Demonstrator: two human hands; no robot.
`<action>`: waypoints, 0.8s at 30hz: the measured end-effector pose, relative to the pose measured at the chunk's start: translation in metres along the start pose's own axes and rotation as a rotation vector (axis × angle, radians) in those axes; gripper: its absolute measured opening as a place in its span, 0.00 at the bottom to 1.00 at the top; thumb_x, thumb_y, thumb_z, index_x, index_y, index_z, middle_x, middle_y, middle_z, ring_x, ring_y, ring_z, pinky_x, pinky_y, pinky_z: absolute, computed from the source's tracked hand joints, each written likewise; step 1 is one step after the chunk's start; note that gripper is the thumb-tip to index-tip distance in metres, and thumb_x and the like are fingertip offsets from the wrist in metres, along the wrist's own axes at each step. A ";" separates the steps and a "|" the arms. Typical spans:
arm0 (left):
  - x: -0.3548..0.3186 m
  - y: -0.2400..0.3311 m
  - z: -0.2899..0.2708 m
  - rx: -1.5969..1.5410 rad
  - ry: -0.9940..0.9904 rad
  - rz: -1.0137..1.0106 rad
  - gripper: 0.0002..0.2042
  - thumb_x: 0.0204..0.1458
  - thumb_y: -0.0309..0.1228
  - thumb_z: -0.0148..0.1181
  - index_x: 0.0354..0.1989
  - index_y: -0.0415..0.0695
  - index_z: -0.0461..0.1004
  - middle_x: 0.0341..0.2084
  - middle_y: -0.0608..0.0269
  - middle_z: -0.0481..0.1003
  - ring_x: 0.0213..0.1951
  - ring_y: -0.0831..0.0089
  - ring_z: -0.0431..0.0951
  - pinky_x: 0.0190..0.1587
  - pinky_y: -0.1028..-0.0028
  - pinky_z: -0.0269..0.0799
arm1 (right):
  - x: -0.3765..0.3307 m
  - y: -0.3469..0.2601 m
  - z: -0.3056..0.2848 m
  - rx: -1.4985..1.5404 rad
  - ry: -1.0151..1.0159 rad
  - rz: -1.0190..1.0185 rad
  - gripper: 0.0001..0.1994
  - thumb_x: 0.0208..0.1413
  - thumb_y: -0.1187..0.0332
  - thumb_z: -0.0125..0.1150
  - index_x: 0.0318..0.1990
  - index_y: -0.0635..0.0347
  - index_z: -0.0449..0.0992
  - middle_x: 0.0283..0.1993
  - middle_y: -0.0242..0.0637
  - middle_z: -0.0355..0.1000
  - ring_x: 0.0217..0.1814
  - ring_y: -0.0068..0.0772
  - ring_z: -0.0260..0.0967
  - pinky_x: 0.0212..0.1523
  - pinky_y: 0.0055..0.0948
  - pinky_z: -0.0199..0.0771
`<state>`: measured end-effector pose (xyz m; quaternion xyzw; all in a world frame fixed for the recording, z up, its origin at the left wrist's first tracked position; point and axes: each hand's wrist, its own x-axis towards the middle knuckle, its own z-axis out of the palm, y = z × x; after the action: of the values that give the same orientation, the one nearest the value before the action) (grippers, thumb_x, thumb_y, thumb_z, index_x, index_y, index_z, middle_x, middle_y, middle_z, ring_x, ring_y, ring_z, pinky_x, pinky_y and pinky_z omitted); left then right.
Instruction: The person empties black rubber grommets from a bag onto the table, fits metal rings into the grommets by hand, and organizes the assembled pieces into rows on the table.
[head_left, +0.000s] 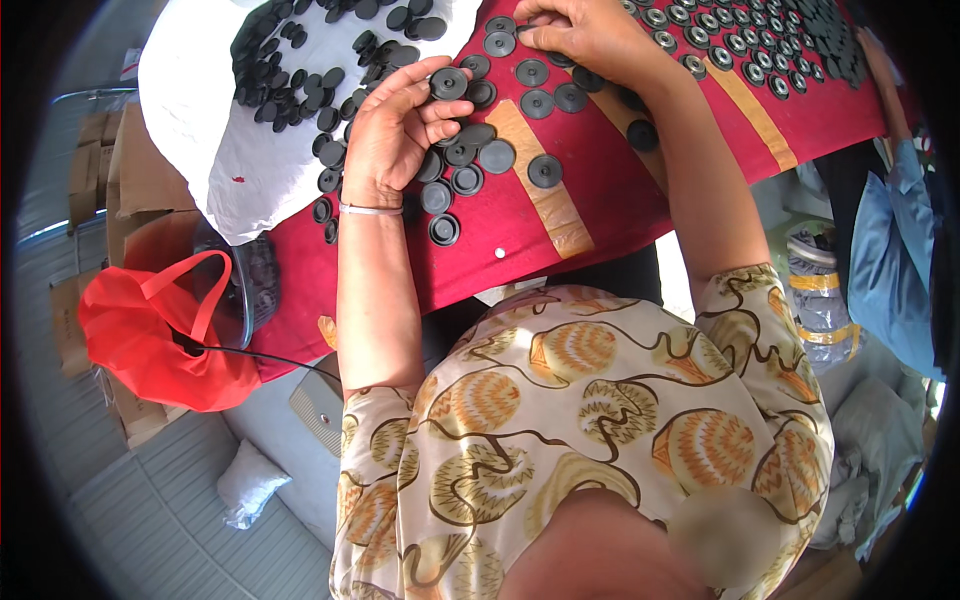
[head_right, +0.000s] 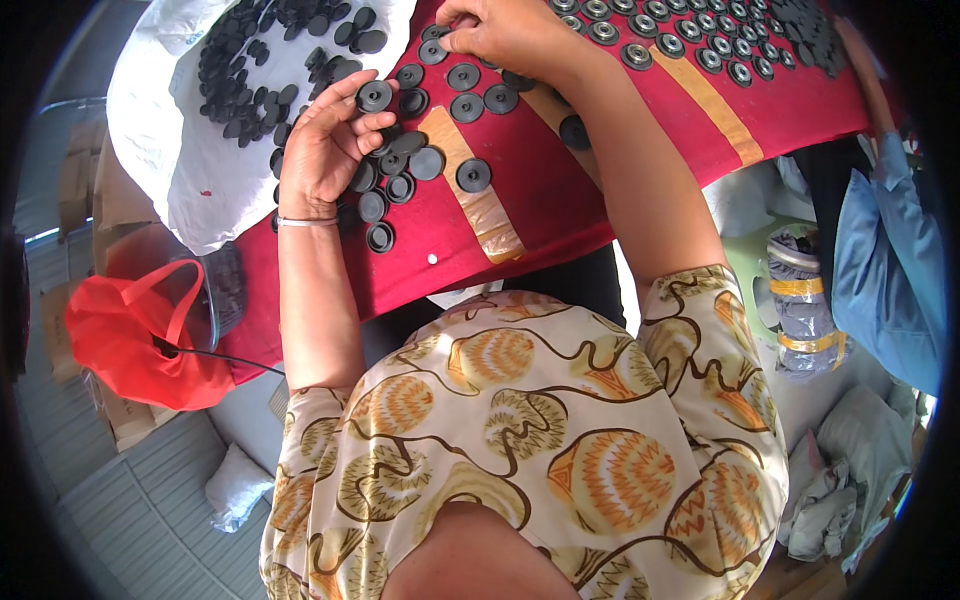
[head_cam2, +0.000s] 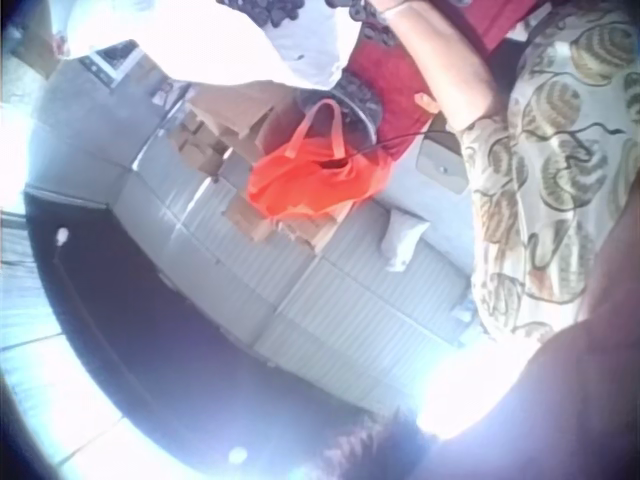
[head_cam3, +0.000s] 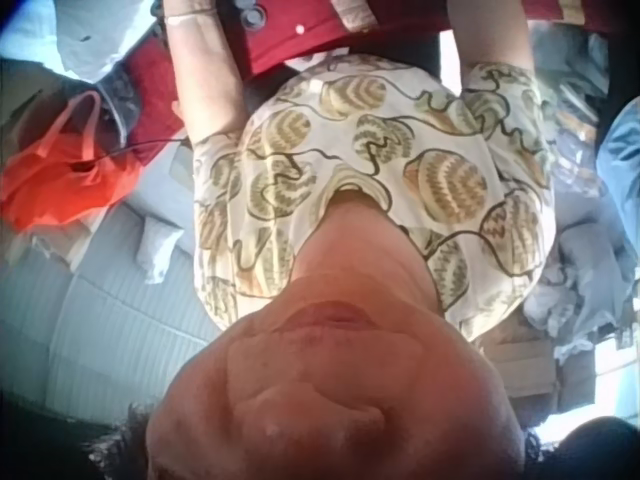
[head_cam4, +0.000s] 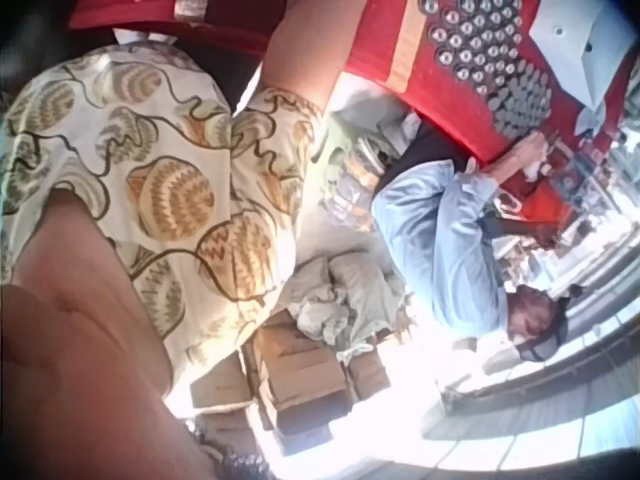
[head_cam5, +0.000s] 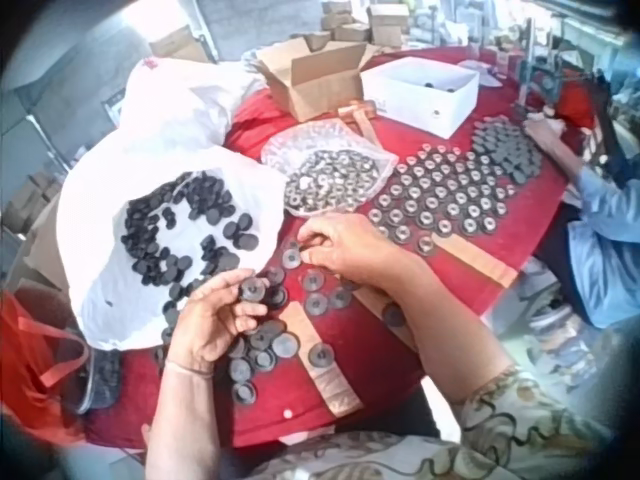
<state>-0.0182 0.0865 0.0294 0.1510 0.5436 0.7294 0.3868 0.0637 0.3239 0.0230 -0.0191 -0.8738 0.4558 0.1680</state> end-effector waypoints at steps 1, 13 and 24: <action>0.001 0.001 0.002 -0.012 0.001 -0.007 0.16 0.58 0.23 0.43 0.54 0.33 0.66 0.44 0.47 0.75 0.31 0.69 0.80 0.31 0.77 0.76 | 0.000 0.002 0.001 -0.026 -0.015 -0.032 0.12 0.47 0.68 0.63 0.39 0.63 0.75 0.33 0.42 0.74 0.34 0.35 0.73 0.35 0.29 0.72; 0.025 -0.004 0.010 1.579 0.367 0.533 0.11 0.47 0.31 0.60 0.38 0.42 0.77 0.33 0.50 0.76 0.36 0.52 0.76 0.40 0.63 0.71 | -0.005 -0.024 -0.025 0.158 0.005 0.222 0.13 0.48 0.69 0.60 0.41 0.63 0.75 0.33 0.45 0.73 0.35 0.40 0.72 0.38 0.31 0.72; 0.017 -0.021 0.030 1.673 0.238 0.358 0.15 0.44 0.35 0.62 0.39 0.40 0.76 0.34 0.48 0.73 0.38 0.52 0.76 0.42 0.60 0.71 | 0.005 0.022 -0.010 -0.138 0.044 -0.076 0.14 0.45 0.75 0.55 0.42 0.62 0.75 0.39 0.47 0.74 0.44 0.46 0.72 0.44 0.35 0.71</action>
<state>-0.0019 0.1218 0.0182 0.3922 0.9070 0.1502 -0.0315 0.0597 0.3457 0.0117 -0.0077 -0.8994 0.3874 0.2026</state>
